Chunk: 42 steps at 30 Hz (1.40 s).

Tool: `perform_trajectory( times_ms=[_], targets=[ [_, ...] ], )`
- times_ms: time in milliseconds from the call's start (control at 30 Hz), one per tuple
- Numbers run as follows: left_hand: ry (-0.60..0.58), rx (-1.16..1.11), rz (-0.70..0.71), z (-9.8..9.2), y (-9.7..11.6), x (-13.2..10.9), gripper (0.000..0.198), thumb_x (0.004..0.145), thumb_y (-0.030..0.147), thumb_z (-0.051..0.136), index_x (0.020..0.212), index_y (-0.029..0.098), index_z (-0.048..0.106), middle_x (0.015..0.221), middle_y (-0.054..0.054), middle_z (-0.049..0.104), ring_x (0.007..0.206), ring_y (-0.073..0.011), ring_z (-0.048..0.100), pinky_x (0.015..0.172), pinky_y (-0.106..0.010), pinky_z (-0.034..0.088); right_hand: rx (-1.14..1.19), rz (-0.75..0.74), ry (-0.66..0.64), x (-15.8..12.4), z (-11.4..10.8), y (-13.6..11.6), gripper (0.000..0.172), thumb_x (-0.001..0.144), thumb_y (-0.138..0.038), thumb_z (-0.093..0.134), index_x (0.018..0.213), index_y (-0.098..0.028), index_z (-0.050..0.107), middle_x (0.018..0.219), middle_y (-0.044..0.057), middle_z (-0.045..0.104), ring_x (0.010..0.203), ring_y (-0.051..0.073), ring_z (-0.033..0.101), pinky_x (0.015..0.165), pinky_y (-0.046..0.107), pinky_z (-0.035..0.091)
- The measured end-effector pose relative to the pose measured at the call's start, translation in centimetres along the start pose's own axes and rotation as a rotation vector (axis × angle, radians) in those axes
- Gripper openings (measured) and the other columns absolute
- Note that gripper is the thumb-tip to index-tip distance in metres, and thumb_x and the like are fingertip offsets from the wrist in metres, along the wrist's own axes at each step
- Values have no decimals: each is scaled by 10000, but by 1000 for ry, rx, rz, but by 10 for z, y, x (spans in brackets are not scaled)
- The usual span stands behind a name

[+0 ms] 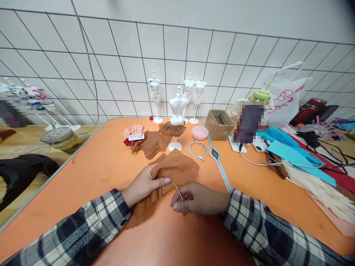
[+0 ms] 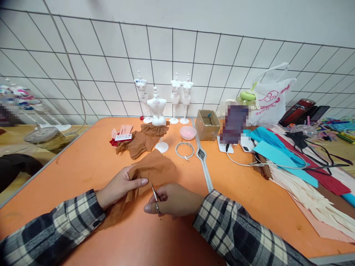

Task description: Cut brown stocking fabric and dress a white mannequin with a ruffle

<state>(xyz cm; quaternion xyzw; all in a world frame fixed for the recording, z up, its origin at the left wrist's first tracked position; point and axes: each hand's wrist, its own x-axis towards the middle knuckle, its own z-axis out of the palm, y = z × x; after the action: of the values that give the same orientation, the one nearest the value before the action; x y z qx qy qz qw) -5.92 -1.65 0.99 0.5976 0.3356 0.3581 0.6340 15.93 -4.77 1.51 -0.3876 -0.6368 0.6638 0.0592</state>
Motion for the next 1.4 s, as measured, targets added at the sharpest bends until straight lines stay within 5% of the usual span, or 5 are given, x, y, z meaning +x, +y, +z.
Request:
perform_trajectory(
  times_ms=[367,633,933,1200,1400],
  targets=[
    [13,22,8,-1,-2,2,487,822,232,711,1282,159,567,1277,-111,658,1154,-279,624,1009,-406,475,10,-37,56,6,3,3,287,824,-427,637,836,-140,644,561,-28,558,477,72,502,455,163,428],
    [-17,-4,13,-1,-3,1,482,818,241,712,1270,145,575,1258,-119,668,1143,-294,629,997,-418,481,71,-1,65,4,4,1,376,796,-493,663,972,-160,653,682,-4,595,601,107,570,465,172,454],
    [10,-15,-1,-3,-5,3,484,805,234,730,1256,153,573,1247,-102,675,1120,-270,640,990,-388,477,25,-7,86,11,6,8,256,805,-407,659,839,-153,657,515,-48,540,443,67,486,437,164,406],
    [-25,2,22,1,-3,1,474,818,231,710,1266,154,576,1252,-113,670,1124,-282,636,986,-401,477,38,31,71,3,6,-1,386,805,-527,641,971,-179,637,740,10,626,670,118,589,474,158,437],
    [-31,28,36,1,-3,1,487,829,229,703,1289,154,560,1284,-112,651,1147,-276,623,991,-387,475,52,27,71,4,8,0,374,806,-529,639,951,-184,632,710,-6,618,626,109,566,478,171,418]
  ],
)
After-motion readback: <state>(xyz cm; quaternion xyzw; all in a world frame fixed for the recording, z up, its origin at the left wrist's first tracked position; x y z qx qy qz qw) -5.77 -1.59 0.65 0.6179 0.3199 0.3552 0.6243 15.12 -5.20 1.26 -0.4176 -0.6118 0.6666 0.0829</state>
